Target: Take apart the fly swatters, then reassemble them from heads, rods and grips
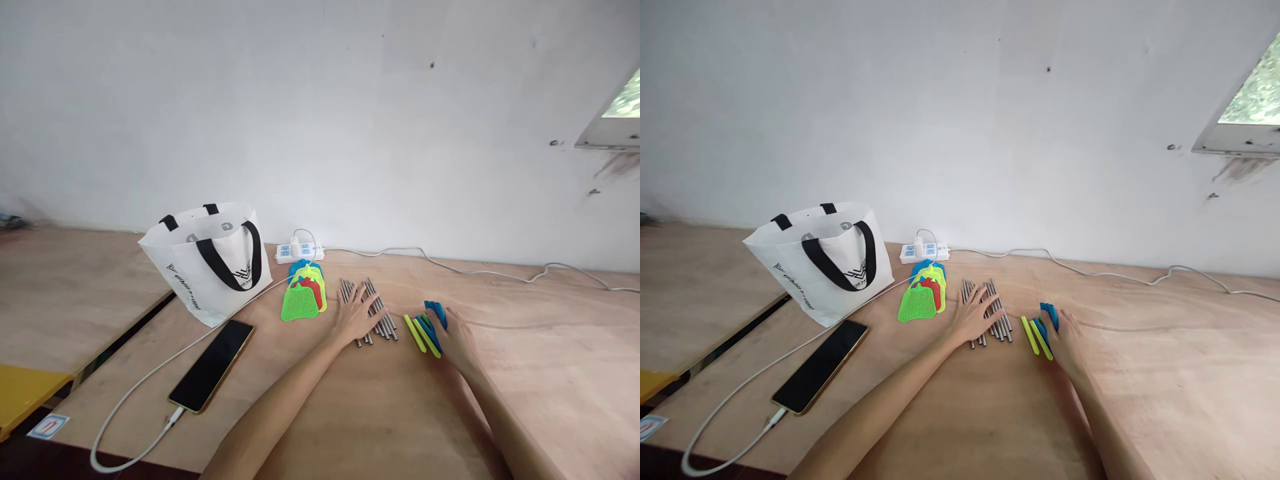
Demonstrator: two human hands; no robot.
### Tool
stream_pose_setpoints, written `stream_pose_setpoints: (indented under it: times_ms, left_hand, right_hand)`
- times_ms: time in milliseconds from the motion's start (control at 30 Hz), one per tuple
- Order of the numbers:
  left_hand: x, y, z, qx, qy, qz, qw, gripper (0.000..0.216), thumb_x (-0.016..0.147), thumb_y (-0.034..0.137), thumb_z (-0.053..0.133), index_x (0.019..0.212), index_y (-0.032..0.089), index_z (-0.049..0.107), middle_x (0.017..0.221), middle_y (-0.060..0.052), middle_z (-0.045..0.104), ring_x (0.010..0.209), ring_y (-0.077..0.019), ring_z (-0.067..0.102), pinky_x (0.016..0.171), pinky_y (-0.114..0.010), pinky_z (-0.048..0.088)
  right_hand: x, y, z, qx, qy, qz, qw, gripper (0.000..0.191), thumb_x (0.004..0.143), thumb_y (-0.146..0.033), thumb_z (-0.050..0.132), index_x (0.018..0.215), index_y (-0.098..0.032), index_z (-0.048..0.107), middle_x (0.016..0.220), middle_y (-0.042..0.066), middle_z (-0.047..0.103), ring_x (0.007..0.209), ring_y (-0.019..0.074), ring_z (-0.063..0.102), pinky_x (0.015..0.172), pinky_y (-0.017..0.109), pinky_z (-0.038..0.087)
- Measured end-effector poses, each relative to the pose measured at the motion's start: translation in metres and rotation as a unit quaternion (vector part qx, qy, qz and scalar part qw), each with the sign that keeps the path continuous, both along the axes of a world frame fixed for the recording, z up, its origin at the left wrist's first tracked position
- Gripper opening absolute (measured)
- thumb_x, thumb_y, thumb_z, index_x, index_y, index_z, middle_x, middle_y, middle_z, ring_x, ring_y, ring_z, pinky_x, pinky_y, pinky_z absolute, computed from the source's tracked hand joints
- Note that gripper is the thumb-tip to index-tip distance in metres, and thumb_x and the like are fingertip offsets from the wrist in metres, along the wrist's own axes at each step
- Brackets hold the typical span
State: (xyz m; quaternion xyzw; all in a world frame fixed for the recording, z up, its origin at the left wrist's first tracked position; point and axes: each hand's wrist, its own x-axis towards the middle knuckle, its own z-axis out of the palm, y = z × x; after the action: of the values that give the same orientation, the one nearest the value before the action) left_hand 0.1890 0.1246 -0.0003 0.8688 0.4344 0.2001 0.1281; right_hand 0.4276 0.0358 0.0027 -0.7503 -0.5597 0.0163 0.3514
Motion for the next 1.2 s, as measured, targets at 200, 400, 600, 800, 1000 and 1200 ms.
stream_pose_setpoints:
  times_ms: [200,400,600,800,1000,1200]
  left_hand:
    - [0.016,0.015,0.006,-0.016,0.014,-0.044,0.999,0.063,0.095,0.077,0.034,0.135,0.035,0.06,0.162,-0.006,0.038,0.152,-0.034,0.026,0.116,-0.078,0.007]
    - [0.013,0.016,0.003,-0.019,0.004,-0.075,0.997,0.053,0.097,0.072,0.038,0.124,0.036,0.064,0.159,-0.003,0.043,0.151,-0.0318,0.029,0.117,-0.076,0.007]
    - [0.001,0.023,0.006,-0.017,0.017,-0.104,0.994,0.044,0.097,0.066,0.047,0.126,0.037,0.062,0.159,0.001,0.043,0.15,-0.0288,0.031,0.12,-0.071,0.008]
    - [0.001,0.023,0.009,0.007,0.03,-0.085,0.996,0.035,0.094,0.05,0.057,0.124,0.033,0.064,0.156,-0.001,0.047,0.148,-0.0292,0.035,0.121,-0.07,0.005]
    - [0.015,0.011,0.008,0.046,-0.004,-0.109,0.993,0.032,0.101,0.036,0.048,0.127,0.027,0.064,0.145,-0.004,0.059,0.14,-0.023,0.047,0.127,-0.055,0.007]
    - [0.019,0.0,0.005,0.037,0.002,-0.149,0.988,0.041,0.106,0.051,0.037,0.129,0.028,0.061,0.144,-0.004,0.058,0.145,-0.0221,0.041,0.124,-0.054,0.02]
  right_hand:
    - [-0.015,-0.004,0.006,-0.026,0.004,-0.016,1.0,0.05,0.095,-0.06,0.031,0.075,-0.023,0.058,0.083,0.009,0.067,0.084,0.0258,0.062,0.073,0.033,0.042]
    - [-0.047,-0.013,0.009,-0.099,-0.104,0.026,0.989,0.048,0.102,-0.056,0.03,0.102,-0.025,0.067,0.087,0.007,0.072,0.083,0.0253,0.067,0.067,0.031,0.04]
    - [-0.077,-0.006,0.013,-0.151,-0.232,0.027,0.961,0.042,0.099,-0.058,0.045,0.106,-0.023,0.068,0.088,0.008,0.074,0.075,0.0245,0.068,0.058,0.03,0.034]
    - [-0.06,-0.01,0.008,-0.083,-0.169,-0.008,0.982,0.043,0.103,-0.052,0.037,0.126,-0.023,0.06,0.114,0.009,0.073,0.092,0.025,0.071,0.065,0.031,0.043]
    - [-0.058,-0.009,0.005,-0.085,-0.203,0.015,0.975,0.037,0.103,-0.045,0.038,0.12,-0.026,0.064,0.11,0.008,0.074,0.079,0.0229,0.069,0.061,0.031,0.041]
    - [-0.03,0.011,0.007,-0.065,-0.16,0.0,0.985,0.037,0.1,-0.043,0.039,0.114,-0.026,0.068,0.1,0.007,0.075,0.078,0.0224,0.068,0.062,0.03,0.039]
